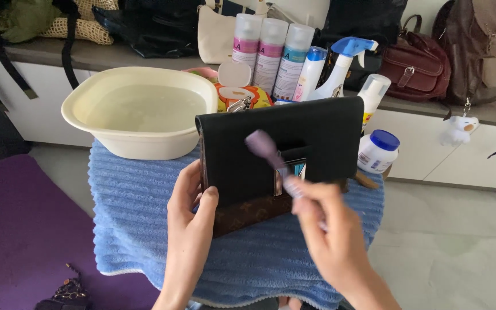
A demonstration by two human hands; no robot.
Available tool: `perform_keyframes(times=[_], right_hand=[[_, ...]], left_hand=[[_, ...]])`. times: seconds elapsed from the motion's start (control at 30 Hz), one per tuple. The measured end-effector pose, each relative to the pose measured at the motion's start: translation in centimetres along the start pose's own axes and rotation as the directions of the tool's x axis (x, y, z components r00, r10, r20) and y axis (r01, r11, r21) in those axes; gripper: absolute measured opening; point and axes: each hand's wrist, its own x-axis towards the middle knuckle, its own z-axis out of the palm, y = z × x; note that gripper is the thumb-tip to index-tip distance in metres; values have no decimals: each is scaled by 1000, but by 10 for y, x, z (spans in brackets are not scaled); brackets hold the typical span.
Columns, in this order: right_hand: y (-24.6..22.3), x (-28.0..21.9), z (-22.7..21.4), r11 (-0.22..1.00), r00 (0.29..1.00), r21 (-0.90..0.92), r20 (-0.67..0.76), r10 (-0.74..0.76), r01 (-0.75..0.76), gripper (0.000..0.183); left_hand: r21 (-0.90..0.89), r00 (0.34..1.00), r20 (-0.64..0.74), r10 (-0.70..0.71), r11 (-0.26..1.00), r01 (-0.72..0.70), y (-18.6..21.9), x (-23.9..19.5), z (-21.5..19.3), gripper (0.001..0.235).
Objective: Cleaning a leather handbag using a toothbrush for the hardware, a lime for the leather surface, and a cloth for wiping and polishing.
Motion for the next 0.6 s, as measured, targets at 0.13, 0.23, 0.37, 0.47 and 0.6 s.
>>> perform_keyframes(times=[0.13,0.23,0.37,0.47,0.6], right_hand=[[1,3,2,997,990,35,124,66,-70,31],[13,4,0,980,981,-52,-40,192,-194,35],[13,4,-4,985,973,-28,-164,163,-170,33],[13,0,-1,994,985,-28,-139,101,-106,33],[15,-3,2,1000,999,9,38,5,-5,28]], left_hand=[[1,1000,-1,1,1000,-1,-2,1,0,45],[5,1000,-15,27,1000,-27,-4,1,0,45],[36,1000,-17,-18,999,19,-1,1,0,46],[47,999,-25,-26,999,27,-2,1,0,47],[29,1000,-23,-15,999,16,-3,1,0,46]])
